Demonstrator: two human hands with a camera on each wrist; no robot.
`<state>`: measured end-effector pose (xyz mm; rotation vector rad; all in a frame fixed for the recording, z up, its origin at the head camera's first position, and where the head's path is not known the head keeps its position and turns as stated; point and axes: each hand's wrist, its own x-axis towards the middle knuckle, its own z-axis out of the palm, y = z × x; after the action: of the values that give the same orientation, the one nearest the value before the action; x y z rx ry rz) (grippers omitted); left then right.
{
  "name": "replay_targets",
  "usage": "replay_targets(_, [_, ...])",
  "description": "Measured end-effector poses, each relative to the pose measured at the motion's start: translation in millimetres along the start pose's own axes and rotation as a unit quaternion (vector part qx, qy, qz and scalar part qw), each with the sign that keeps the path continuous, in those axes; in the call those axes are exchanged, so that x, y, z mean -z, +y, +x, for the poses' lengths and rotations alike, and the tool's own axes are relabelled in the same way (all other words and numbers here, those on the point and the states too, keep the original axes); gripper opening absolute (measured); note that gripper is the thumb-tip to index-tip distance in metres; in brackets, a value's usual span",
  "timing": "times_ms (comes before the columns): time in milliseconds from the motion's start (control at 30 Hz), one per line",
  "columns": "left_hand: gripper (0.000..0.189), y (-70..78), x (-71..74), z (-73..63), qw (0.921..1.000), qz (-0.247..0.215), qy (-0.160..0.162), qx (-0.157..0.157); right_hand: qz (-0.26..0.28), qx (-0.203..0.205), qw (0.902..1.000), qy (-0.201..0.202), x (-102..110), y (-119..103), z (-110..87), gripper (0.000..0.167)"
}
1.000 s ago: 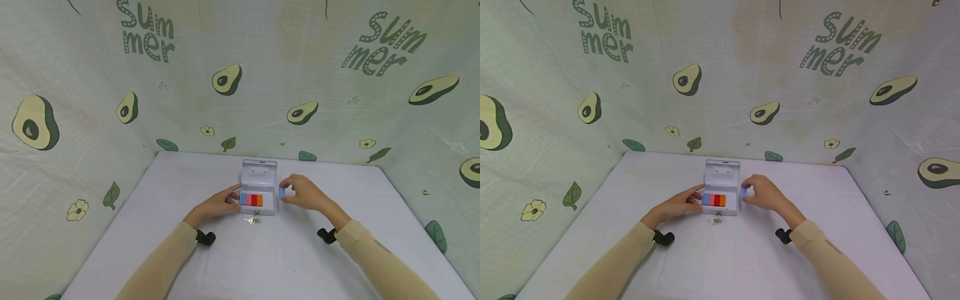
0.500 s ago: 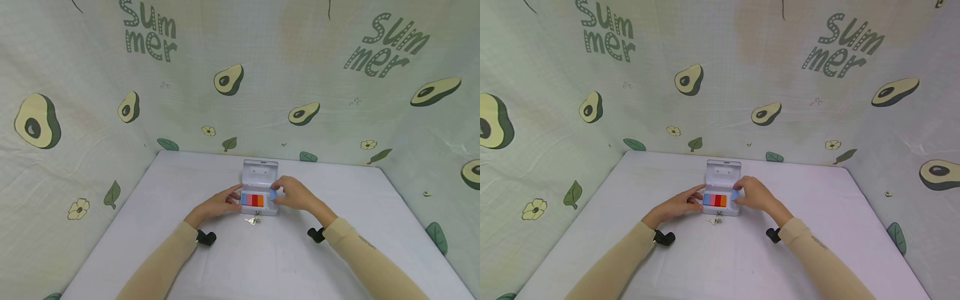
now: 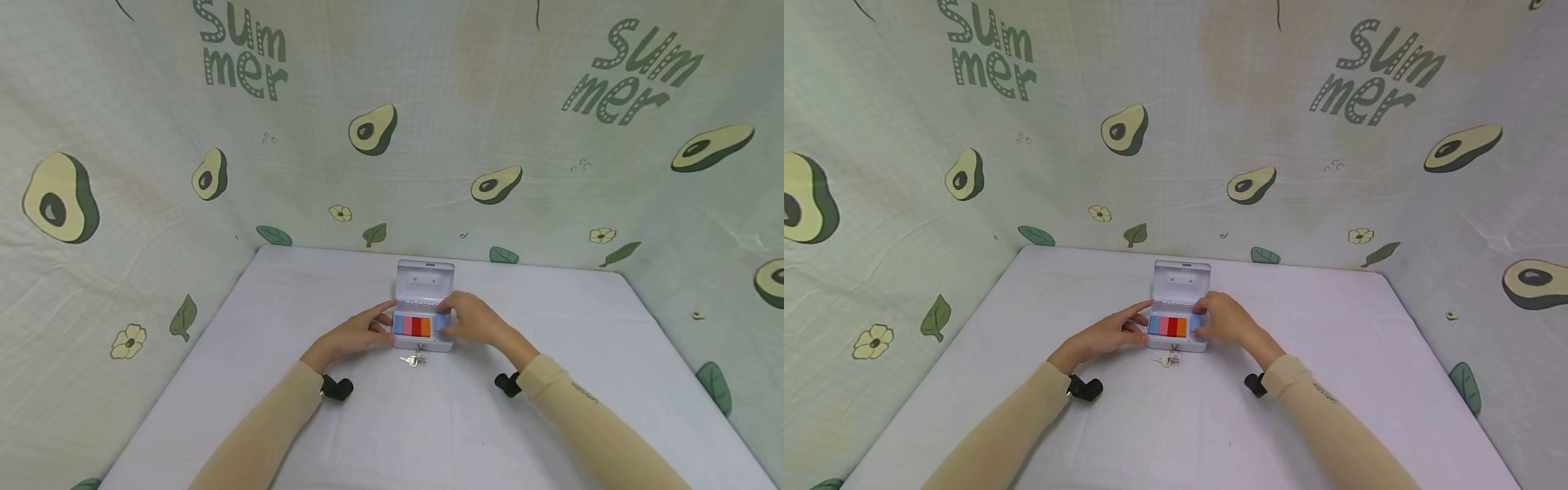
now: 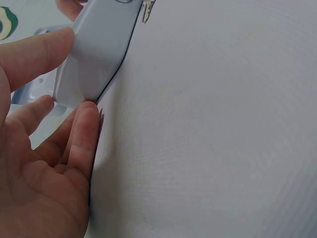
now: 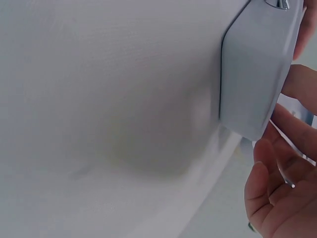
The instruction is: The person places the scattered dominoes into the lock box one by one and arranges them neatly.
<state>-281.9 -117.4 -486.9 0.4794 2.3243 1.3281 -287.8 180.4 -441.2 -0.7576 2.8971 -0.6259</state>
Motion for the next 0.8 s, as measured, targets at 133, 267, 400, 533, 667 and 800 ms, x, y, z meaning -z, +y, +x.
replay_targets(133, [0.08, -0.1, 0.3, 0.1, 1.0, 0.003, -0.001, -0.001, -0.002, -0.003, 1.0, -0.003, -3.6, -1.1, 1.3, 0.039])
replay_targets(267, [0.08, -0.5, 0.2, 0.6, 1.0, 0.003, -0.002, -0.001, 0.0, -0.005, 1.0, -0.006, -5.3, -2.6, 2.2, 0.039])
replay_targets(400, [0.08, -1.0, 0.3, 0.9, 1.0, 0.0, 0.0, 0.002, -0.005, -0.002, 1.0, -0.005, -7.3, -3.0, 3.6, 0.038])
replay_targets(533, [0.081, -2.1, 0.2, 1.5, 1.0, -0.002, 0.001, 0.003, -0.015, 0.0, 0.9999, -0.007, -9.9, -2.8, 4.9, 0.039])
replay_targets(667, [0.082, -3.3, 0.0, 2.6, 1.0, -0.001, 0.0, 0.0, -0.02, 0.003, 0.9998, -0.007, -10.9, -3.7, 4.8, 0.039])
replay_targets(800, [0.082, -3.3, 0.3, 1.7, 1.0, -0.002, 0.0, 0.002, -0.02, 0.004, 0.9998, -0.008, -11.9, -4.9, 4.8, 0.038])
